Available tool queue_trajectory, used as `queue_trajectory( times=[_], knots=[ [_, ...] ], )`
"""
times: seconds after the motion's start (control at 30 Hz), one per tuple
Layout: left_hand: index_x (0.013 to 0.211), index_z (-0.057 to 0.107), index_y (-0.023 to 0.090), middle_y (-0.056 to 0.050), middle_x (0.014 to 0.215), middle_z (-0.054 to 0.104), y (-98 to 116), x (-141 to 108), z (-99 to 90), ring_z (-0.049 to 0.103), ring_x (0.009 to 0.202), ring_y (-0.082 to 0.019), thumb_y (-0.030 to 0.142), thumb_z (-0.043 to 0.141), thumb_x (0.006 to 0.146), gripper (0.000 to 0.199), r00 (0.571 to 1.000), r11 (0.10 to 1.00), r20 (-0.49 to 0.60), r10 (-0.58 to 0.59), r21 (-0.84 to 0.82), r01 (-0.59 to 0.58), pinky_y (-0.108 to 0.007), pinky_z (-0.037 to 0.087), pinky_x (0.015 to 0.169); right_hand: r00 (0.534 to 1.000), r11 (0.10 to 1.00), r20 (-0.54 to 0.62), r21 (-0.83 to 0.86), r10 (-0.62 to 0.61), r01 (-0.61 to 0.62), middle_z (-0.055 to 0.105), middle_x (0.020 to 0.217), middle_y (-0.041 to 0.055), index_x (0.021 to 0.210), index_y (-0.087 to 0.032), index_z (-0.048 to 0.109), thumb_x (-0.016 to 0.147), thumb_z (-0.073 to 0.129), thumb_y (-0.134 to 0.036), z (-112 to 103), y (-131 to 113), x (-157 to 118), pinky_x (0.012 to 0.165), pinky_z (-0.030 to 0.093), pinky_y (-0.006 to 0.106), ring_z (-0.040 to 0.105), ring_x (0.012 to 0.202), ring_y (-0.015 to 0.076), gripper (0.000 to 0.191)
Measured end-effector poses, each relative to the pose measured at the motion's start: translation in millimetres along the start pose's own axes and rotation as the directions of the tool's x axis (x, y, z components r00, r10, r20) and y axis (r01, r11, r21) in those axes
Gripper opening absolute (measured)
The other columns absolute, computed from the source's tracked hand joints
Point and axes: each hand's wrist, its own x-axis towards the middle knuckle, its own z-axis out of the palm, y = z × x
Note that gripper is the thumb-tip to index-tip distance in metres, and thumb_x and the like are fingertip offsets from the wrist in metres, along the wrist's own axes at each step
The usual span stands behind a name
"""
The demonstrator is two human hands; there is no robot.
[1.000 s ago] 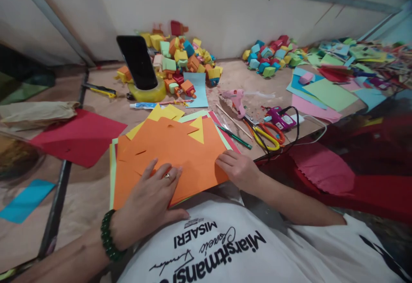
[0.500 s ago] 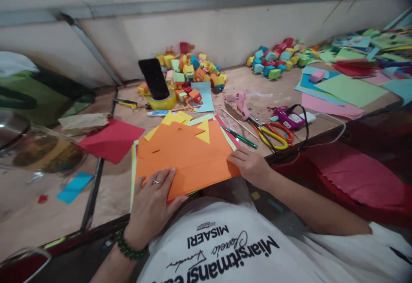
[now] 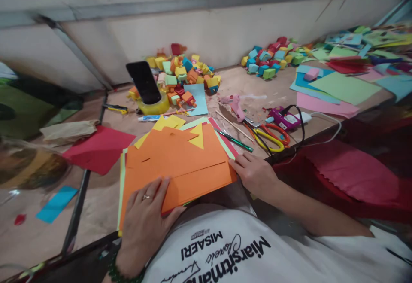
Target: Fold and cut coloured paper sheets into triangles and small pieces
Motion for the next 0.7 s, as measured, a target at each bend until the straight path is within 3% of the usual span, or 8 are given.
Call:
queue_trajectory(
  times=[0.1, 0.2, 0.27, 0.33, 0.47, 0.57, 0.7],
  knots=[
    [0.133, 0.052, 0.007, -0.019, 0.112, 0.069, -4.6, -2.8, 6.6, 0.063, 0.098, -0.032, 0.059, 0.031, 0.095, 0.068, 1.000, 1.000, -0.018, 0.000, -0.011, 0.000, -0.043, 0.047, 0.085, 0.996, 0.996, 0.009, 0.037, 0.083, -0.084, 0.065, 0.079, 0.0066, 0.090, -0.017, 0.069, 0.086, 0.051, -0.007, -10.2, 5.8, -0.8, 0.066, 0.041, 0.031, 0.053, 0.076, 0.0197, 0.021],
    [0.134, 0.053, 0.010, -0.019, 0.114, 0.067, -4.6, -1.9, 9.1, 0.063, 0.099, -0.031, 0.063, 0.031, 0.094, 0.070, 0.999, 1.000, 0.046, -0.003, 0.003, 0.003, -0.041, 0.049, 0.083, 0.985, 0.983, -0.082, 0.120, 0.149, -0.139, 0.066, 0.080, 0.0052, 0.084, -0.022, 0.069, 0.089, 0.044, -0.008, -21.9, 3.3, 11.8, 0.067, 0.045, 0.031, 0.054, 0.077, 0.0191, 0.029],
    [0.133, 0.056, 0.014, -0.019, 0.113, 0.068, -2.5, 0.9, 7.6, 0.063, 0.098, -0.032, 0.066, 0.029, 0.092, 0.071, 0.994, 1.000, 0.107, 0.005, 0.019, -0.007, -0.042, 0.049, 0.081, 0.986, 0.979, -0.149, 0.197, 0.076, -0.045, 0.068, 0.091, 0.0061, 0.097, -0.025, 0.069, 0.091, 0.041, -0.009, -21.9, -2.4, 21.7, 0.074, 0.048, 0.033, 0.055, 0.083, 0.0198, 0.033],
    [0.131, 0.059, 0.016, -0.019, 0.111, 0.068, -0.6, 3.3, 4.6, 0.064, 0.097, -0.032, 0.067, 0.029, 0.092, 0.071, 0.989, 0.999, 0.149, 0.010, 0.035, -0.015, -0.042, 0.051, 0.079, 0.994, 0.953, -0.103, 0.293, -0.043, 0.071, 0.068, 0.100, 0.0082, 0.107, -0.023, 0.067, 0.091, 0.042, -0.011, -13.4, -8.3, 27.1, 0.078, 0.050, 0.035, 0.055, 0.090, 0.0214, 0.032],
    [0.132, 0.058, 0.016, -0.016, 0.117, 0.069, -1.9, -1.9, 0.8, 0.066, 0.100, -0.030, 0.065, 0.031, 0.092, 0.068, 0.988, 0.999, 0.155, -0.022, 0.029, 0.018, -0.039, 0.053, 0.075, 0.998, 0.915, 0.040, 0.401, -0.054, 0.033, 0.068, 0.101, 0.0089, 0.108, -0.018, 0.066, 0.086, 0.049, -0.005, 10.6, -10.3, 21.6, 0.077, 0.048, 0.035, 0.054, 0.091, 0.0216, 0.030],
    [0.133, 0.055, 0.014, -0.014, 0.127, 0.065, -5.7, -13.2, 3.7, 0.067, 0.103, -0.027, 0.055, 0.032, 0.096, 0.060, 0.986, 0.996, 0.146, -0.085, -0.003, 0.087, -0.036, 0.055, 0.076, 0.999, 0.915, 0.010, 0.401, -0.043, 0.035, 0.069, 0.100, 0.0080, 0.104, -0.017, 0.068, 0.083, 0.049, -0.001, 16.3, -4.7, 15.3, 0.073, 0.047, 0.034, 0.054, 0.085, 0.0204, 0.032],
    [0.129, 0.059, 0.014, -0.014, 0.130, 0.063, -7.1, -21.6, 10.7, 0.064, 0.109, -0.027, 0.047, 0.035, 0.097, 0.052, 0.978, 0.982, 0.132, -0.164, -0.071, 0.174, -0.039, 0.055, 0.085, 0.998, 0.910, -0.042, 0.412, -0.044, 0.057, 0.070, 0.093, 0.0073, 0.098, -0.017, 0.069, 0.082, 0.046, 0.002, 7.9, 0.7, 17.9, 0.069, 0.048, 0.033, 0.054, 0.081, 0.0197, 0.034]
  ],
)
